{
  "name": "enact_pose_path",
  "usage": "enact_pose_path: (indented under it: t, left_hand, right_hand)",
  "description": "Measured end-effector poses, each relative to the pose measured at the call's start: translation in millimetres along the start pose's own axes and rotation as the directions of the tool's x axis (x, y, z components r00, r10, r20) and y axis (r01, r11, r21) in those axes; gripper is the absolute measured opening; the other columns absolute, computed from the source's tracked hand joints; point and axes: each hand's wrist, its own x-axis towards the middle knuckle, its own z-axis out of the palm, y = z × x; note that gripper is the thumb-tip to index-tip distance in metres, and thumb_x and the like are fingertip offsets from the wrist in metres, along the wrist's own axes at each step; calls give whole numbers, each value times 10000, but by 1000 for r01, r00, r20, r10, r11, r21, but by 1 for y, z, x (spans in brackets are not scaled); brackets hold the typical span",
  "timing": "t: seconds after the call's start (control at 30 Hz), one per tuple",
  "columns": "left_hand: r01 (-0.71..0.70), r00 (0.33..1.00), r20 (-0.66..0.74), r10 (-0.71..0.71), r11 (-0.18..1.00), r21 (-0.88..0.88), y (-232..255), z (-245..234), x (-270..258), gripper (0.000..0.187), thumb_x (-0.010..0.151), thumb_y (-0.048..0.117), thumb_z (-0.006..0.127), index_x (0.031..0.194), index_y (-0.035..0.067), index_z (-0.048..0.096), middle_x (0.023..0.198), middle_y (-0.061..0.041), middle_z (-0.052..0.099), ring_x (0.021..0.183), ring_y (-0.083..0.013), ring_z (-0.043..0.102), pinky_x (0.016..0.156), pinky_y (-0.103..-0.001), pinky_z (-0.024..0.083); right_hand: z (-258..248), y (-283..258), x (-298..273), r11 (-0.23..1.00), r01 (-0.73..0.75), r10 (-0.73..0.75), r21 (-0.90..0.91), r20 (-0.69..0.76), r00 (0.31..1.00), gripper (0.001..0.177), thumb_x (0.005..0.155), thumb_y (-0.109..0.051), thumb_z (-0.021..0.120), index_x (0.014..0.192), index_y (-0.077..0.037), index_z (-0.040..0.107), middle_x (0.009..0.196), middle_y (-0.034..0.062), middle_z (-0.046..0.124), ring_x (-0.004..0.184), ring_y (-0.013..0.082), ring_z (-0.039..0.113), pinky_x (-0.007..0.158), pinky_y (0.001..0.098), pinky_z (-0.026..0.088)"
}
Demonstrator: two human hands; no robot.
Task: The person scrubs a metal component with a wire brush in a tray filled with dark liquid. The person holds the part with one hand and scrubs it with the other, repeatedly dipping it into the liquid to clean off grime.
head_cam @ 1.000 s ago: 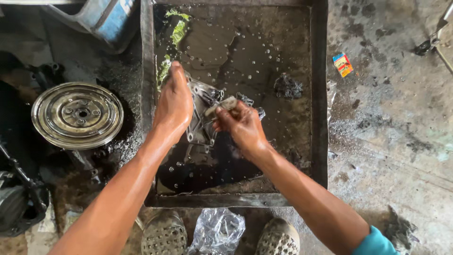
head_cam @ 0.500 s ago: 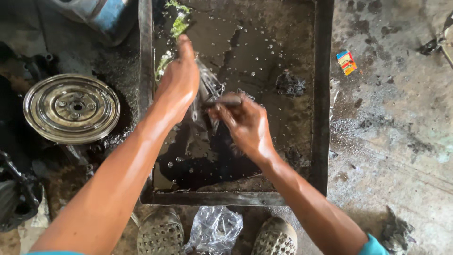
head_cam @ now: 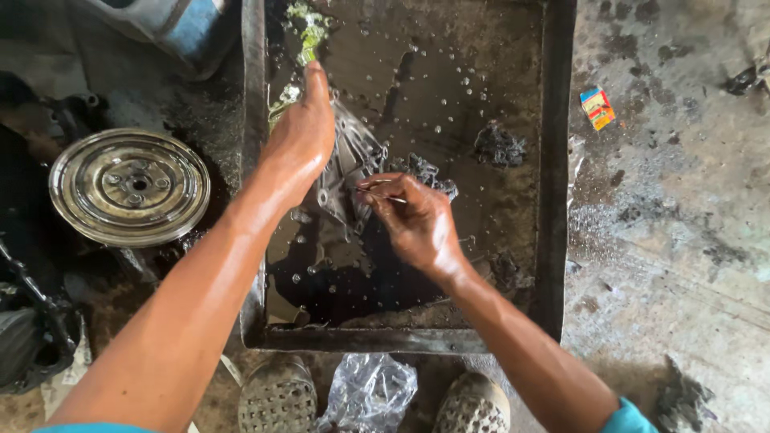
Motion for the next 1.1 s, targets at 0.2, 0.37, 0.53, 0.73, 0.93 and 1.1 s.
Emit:
enact_pose_path:
  t: [0.2, 0.37, 0.53, 0.73, 0.93, 1.1]
  left_hand:
    - [137, 991, -14, -137, 991, 5, -1, -4, -11, 753, 1031, 739, 46, 681, 144, 344, 630, 31, 250, 561, -191, 287, 624, -523, 379]
    - [83, 995, -50, -91, 986, -144, -20, -1, -10, 934, 1009, 743, 93, 1319, -48, 481, 1248, -275, 472, 1165, -395, 499, 1015, -545, 449]
    - [166, 977, -95, -192, 959, -228, -12, 0, -19, 951, 948, 706, 134, 1545, -1, 353, 1591, -280, 351, 1493, -399, 339, 1187, -453, 330]
    - [231, 970, -15, -242, 940, -252, 3, -3, -34, 977, 1020, 662, 111, 1439, -118, 526, 1486, -366, 520, 1412, -459, 503, 1127, -529, 394]
    - [148, 984, -59, -167, 958, -245, -4, 0, -36, 923, 959, 673, 105, 1529, -4, 369, 1535, -291, 421, 1445, -401, 413, 1139, -489, 373]
    - [173, 973, -124, -196, 970, -171, -9, 1, -32, 949, 977, 698, 142, 1501, -19, 476, 1574, -277, 438, 1478, -403, 408, 1196, -458, 343]
  right_hand:
    - [5, 14, 28, 961, -224, 235, 164, -54, 970, 112, 1044, -93, 625, 1106, -25, 561, 1061, 106, 756, 981, 173, 740, 920, 317, 634]
    - [7, 19, 26, 810, -473, 511, 348, -23, 859, 160, 987, -72, 628, 1108, -21, 537, 966, 116, 731, 838, 163, 721, 785, 320, 634]
    - [16, 10, 20, 775, -479, 536, 413, -26, 844, 163, 990, -66, 651, 1098, -9, 542, 939, 106, 720, 783, 155, 675, 721, 319, 595]
    - [18, -3, 12, 823, -414, 455, 389, -16, 890, 155, 1006, -68, 644, 1080, -5, 525, 927, 107, 715, 776, 152, 652, 729, 318, 577]
    - [29, -26, 5, 822, -451, 489, 347, -26, 872, 121, 1000, -61, 589, 1094, -27, 521, 931, 103, 685, 776, 154, 640, 720, 325, 584]
    - [30, -48, 0, 848, -507, 517, 153, -30, 855, 114, 994, -74, 585, 1089, -35, 535, 895, 109, 698, 762, 159, 652, 687, 305, 577]
